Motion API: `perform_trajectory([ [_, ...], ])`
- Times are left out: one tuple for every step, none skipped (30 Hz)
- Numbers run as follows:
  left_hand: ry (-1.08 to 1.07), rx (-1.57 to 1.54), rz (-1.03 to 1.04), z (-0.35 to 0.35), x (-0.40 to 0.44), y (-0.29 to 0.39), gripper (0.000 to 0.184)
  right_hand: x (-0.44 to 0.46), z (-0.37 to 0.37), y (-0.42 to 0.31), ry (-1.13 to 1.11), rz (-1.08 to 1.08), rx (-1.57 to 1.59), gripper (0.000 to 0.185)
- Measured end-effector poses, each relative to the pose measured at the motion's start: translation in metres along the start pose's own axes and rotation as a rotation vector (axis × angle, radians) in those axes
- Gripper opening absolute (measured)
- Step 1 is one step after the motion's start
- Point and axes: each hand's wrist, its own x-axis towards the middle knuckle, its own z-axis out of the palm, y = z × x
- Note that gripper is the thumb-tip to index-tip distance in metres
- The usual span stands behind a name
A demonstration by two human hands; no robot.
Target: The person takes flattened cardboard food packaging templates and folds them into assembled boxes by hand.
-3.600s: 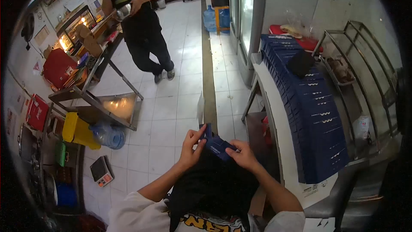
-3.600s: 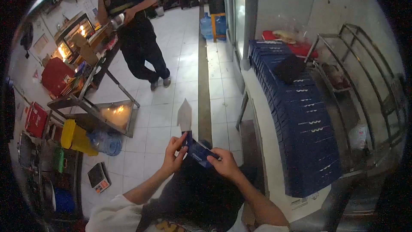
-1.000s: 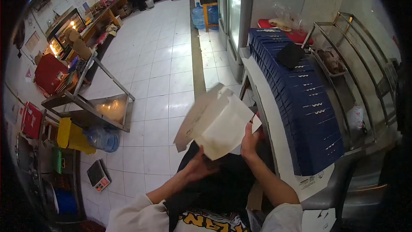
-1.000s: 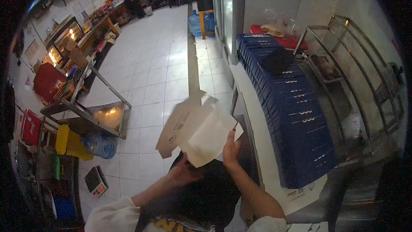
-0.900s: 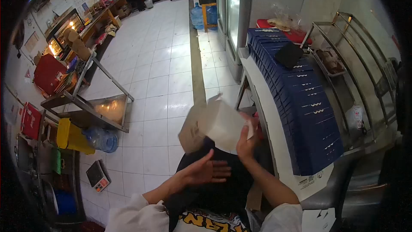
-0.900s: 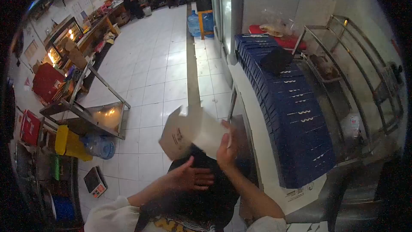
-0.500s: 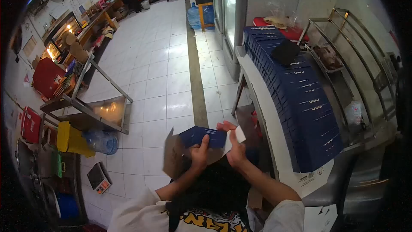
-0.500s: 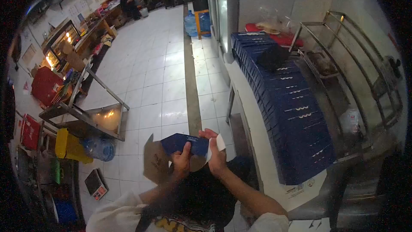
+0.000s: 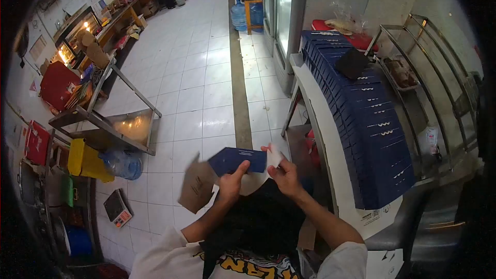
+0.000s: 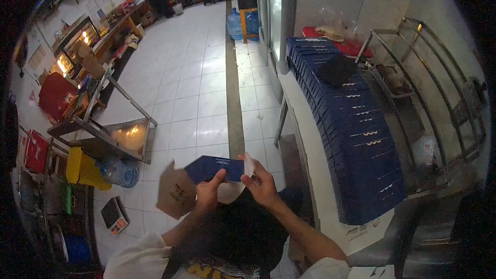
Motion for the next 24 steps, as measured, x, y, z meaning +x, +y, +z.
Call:
perform_trajectory([
  [-0.056,0.052,-0.18,0.0,-0.004,0.005,0.03,0.001,0.002,0.0,0.041,-0.121,-0.12,0.059],
  [-0.114,0.104,-0.359,0.004,-0.009,0.019,0.03,0.001,0.0,-0.001,0.036,-0.118,-0.123,0.059],
  [-0.113,0.262,-0.401,0.009,-0.012,0.038,0.029,0.003,-0.003,-0.003,0.003,-0.187,-0.283,0.053],
  [-0.115,0.261,-0.4,0.009,-0.012,0.034,0.029,0.004,-0.005,-0.005,-0.027,-0.256,-0.443,0.047],
  [-0.155,0.018,-0.25,0.009,-0.01,0.028,0.03,0.005,-0.005,-0.006,-0.024,-0.256,-0.443,0.047],
  [-0.193,-0.224,-0.098,0.009,-0.008,0.022,0.03,0.005,-0.004,-0.008,-0.029,-0.248,-0.473,0.042],
  [-0.194,-0.223,-0.098,0.006,-0.004,0.019,0.03,0.006,-0.003,-0.01,-0.036,-0.24,-0.504,0.038],
  [-0.199,-0.289,-0.158,-0.001,0.001,0.017,0.028,0.006,-0.004,-0.012,-0.035,-0.241,-0.503,0.038],
  [-0.203,-0.356,-0.217,-0.004,0.005,0.015,0.027,0.006,-0.005,-0.014,-0.072,-0.187,-0.417,0.037],
  [-0.202,-0.355,-0.215,-0.006,0.008,0.009,0.027,0.007,-0.007,-0.015,-0.111,-0.133,-0.33,0.035],
  [-0.2,-0.324,-0.207,-0.008,0.009,0.004,0.026,0.007,-0.009,-0.014,-0.113,-0.136,-0.328,0.035],
  [-0.199,-0.292,-0.199,-0.011,0.01,0.0,0.025,0.007,-0.013,-0.011,-0.163,-0.116,-0.287,0.033],
  [-0.197,-0.292,-0.197,-0.01,0.009,0.003,0.025,0.008,-0.014,-0.009,-0.213,-0.096,-0.246,0.03],
  [-0.196,-0.287,-0.196,-0.007,0.006,0.005,0.025,0.008,-0.012,-0.009,-0.216,-0.097,-0.245,0.03],
  [-0.195,-0.285,-0.194,-0.003,0.002,0.007,0.025,0.008,-0.01,-0.01,-0.179,-0.142,-0.322,0.029],
  [-0.189,-0.29,-0.19,0.001,-0.001,0.008,0.025,0.007,-0.009,-0.01,-0.147,-0.189,-0.398,0.027],
  [-0.181,-0.274,-0.186,0.005,-0.004,0.01,0.025,0.006,-0.007,-0.01,-0.163,-0.195,-0.398,0.027],
  [-0.167,-0.259,-0.175,0.007,-0.005,0.012,0.025,0.004,-0.004,-0.011,-0.113,-0.222,-0.454,0.028],
  [-0.18,-0.281,-0.13,0.01,-0.008,0.012,0.025,0.004,-0.001,-0.011,-0.066,-0.254,-0.506,0.029],
  [-0.161,-0.287,-0.112,0.009,-0.007,0.011,0.025,0.005,0.001,-0.011,-0.088,-0.268,-0.499,0.029],
  [-0.182,-0.266,-0.13,0.008,-0.006,0.008,0.025,0.005,0.001,-0.012,-0.091,-0.27,-0.51,0.029],
  [-0.206,-0.244,-0.151,0.006,-0.005,0.004,0.024,0.004,0.001,-0.012,-0.091,-0.271,-0.524,0.029],
  [-0.224,-0.279,-0.136,0.006,-0.004,0.001,0.024,0.003,0.003,-0.012,-0.1,-0.28,-0.522,0.029],
  [-0.22,-0.28,-0.129,0.004,-0.003,-0.002,0.024,0.002,0.005,-0.011,-0.063,-0.272,-0.508,0.029],
])
